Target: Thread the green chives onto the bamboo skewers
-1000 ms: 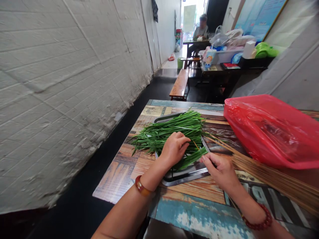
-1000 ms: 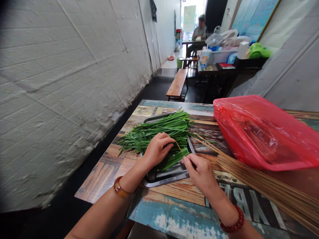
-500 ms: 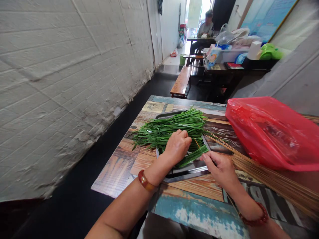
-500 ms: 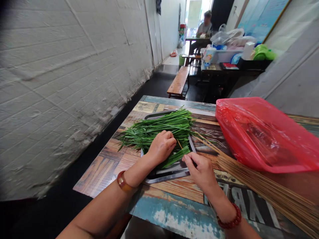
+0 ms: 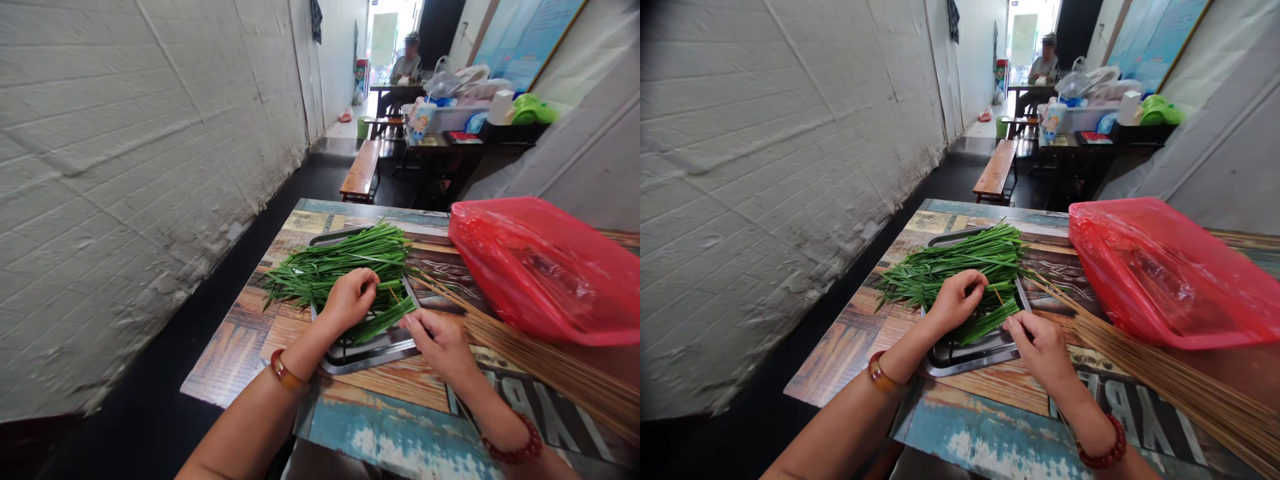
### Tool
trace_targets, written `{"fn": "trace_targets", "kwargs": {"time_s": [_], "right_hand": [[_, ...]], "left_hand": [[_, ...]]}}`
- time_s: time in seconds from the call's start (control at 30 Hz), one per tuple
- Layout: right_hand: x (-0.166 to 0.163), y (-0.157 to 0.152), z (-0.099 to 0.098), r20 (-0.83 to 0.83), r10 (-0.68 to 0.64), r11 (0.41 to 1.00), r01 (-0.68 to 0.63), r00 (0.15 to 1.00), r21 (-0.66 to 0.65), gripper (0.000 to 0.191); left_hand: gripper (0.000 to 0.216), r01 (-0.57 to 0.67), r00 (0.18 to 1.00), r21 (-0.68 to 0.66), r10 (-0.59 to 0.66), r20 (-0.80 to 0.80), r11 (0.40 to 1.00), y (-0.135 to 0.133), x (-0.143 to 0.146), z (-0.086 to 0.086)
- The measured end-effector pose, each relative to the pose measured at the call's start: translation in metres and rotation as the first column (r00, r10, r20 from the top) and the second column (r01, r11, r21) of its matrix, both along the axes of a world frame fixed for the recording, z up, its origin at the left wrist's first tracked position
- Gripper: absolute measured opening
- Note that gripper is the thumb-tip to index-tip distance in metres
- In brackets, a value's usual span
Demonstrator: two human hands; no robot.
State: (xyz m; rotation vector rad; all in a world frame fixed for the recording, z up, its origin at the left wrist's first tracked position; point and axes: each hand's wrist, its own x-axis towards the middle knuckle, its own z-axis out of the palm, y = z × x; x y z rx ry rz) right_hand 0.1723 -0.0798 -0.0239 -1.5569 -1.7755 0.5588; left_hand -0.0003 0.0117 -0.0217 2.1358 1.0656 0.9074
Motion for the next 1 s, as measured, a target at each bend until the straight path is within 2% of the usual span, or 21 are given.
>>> {"fn": "trace_targets", "kwargs": {"time_s": [0.13, 0.33, 0.6, 0.7, 0.83, 0.93, 1.0], "right_hand": [[-0.0003, -0.0002, 0.0005, -0.01, -0.01, 1.0, 0.01, 1.0, -0.002, 0.03], [-0.0008, 0.0004, 0.0, -0.032, -0.016, 1.0, 0.015, 0.999, -0.024, 0.03], [-0.0011, 0.0, 0.0013, -0.021, -0.016, 1.0, 0.016, 1.0, -0.006, 0.03], [-0.001, -0.0002, 0.0006, -0.018, -0.011, 1.0, 0.011, 1.0, -0.016, 0.031], [-0.0012, -0.0004, -0.0011, -0.019, -0.015, 1.0, 0.014, 1.0, -0.016, 0.031], [-0.0013, -0.0003, -0.0017, -0.024, -0.016, 1.0, 0.016, 1.0, -0.022, 0.031], [-0.0014, -0.0003, -0.0014, -0.024, -0.018, 0.999, 0.017, 1.0, -0.03, 0.031]], "left_hand": [[0.01, 0.005, 0.999, -0.08, -0.001, 0.05, 0.997, -0.0008, -0.0002, 0.0037], [0.01, 0.009, 0.995, -0.101, 0.002, 0.103, 0.995, -0.001, -0.0011, 0.0041], [0.008, -0.077, 0.973, 0.009, 0.073, 0.219, 0.997, -0.0004, -0.0004, 0.0073], [0.008, -0.077, 0.957, -0.113, 0.105, 0.27, 0.991, -0.0002, -0.0005, 0.0081], [0.012, 0.032, 0.93, -0.354, 0.102, 0.353, 0.935, -0.0006, -0.0005, 0.0086], [0.014, 0.072, 0.92, -0.416, 0.101, 0.379, 0.906, -0.0014, -0.0002, 0.0085], [0.013, 0.058, 0.923, -0.399, 0.103, 0.371, 0.915, -0.0018, 0.0001, 0.0081]]}}
